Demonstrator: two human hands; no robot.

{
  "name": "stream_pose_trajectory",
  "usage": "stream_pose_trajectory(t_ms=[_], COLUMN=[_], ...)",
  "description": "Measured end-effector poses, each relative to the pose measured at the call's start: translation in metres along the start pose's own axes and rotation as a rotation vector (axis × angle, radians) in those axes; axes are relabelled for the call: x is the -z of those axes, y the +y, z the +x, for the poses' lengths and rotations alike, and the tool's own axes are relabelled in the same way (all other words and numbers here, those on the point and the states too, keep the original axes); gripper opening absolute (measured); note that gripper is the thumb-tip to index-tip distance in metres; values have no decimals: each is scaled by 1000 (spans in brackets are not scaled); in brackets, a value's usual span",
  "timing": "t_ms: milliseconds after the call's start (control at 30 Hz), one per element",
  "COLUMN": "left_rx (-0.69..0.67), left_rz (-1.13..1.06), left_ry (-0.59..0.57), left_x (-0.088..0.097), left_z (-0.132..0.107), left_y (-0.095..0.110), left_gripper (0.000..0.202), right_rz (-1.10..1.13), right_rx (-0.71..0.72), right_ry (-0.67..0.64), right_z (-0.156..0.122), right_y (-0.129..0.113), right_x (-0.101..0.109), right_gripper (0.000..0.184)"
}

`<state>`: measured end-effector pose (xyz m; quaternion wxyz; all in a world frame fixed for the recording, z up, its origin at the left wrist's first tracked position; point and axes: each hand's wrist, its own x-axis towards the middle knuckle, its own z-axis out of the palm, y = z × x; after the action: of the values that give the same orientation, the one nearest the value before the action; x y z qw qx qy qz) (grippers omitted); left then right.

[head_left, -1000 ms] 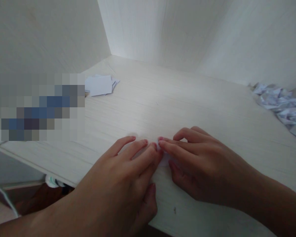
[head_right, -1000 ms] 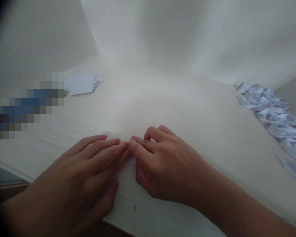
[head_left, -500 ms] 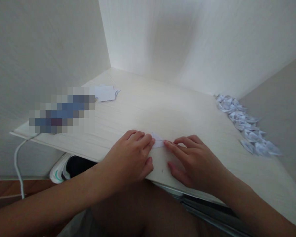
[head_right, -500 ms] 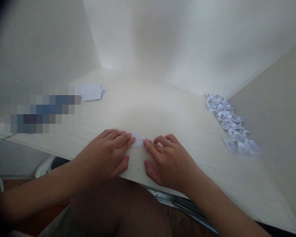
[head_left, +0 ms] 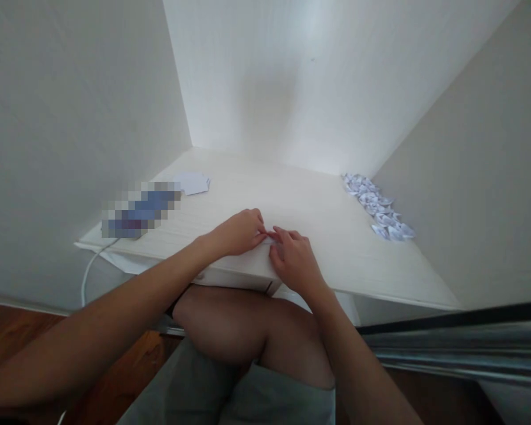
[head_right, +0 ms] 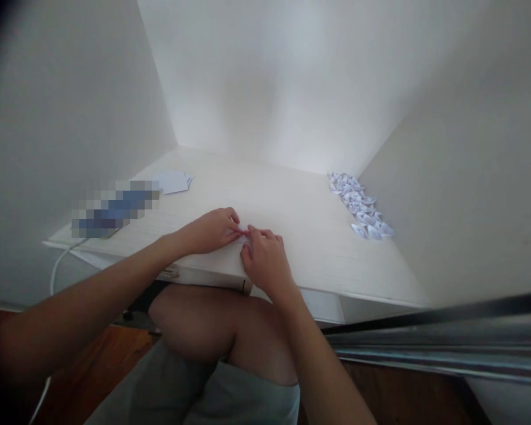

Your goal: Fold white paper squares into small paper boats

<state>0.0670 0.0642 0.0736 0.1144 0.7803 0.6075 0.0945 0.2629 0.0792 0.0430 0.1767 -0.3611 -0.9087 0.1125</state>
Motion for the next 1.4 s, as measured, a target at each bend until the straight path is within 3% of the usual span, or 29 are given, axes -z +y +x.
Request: stream_pose_trajectory(t_ms=[167,300,400,567,700,833,967,1100,1400], left_rx=[150,336,439,548,522,369,248,188,130], left_rz=[-113,-308,-497,-809,-1033,-1272,-1451,-1501,-1479], left_ry=[-134,-289,-329,-232,-137,139,403,442,373], left_x=[24,25,17,9,6,-12,-41,-55,-50], left_z=[44,70,79,81,70,44,19,10,8], left_y=[-6,-5,-6,-12,-14,-2,12,11,-3], left_gripper=[10,27,39,44,42,25,33,37,47], right_rz=[51,82,118,266,469,713,869,881,751], right_rx=[-13,-19,-22,-63,-241,-366,-329,-274,-223], right_ry=[31,65,91,193,423,530,510,489,512], right_z=[1,2,2,1,6,15,27,39,33], right_y=[2,5,7,14,33,47,37,24,19], right_x=[1,-6,-11,-15,-17,-19,-26,-33,-33], right_gripper=[51,52,51,50,47,47,47,36,36])
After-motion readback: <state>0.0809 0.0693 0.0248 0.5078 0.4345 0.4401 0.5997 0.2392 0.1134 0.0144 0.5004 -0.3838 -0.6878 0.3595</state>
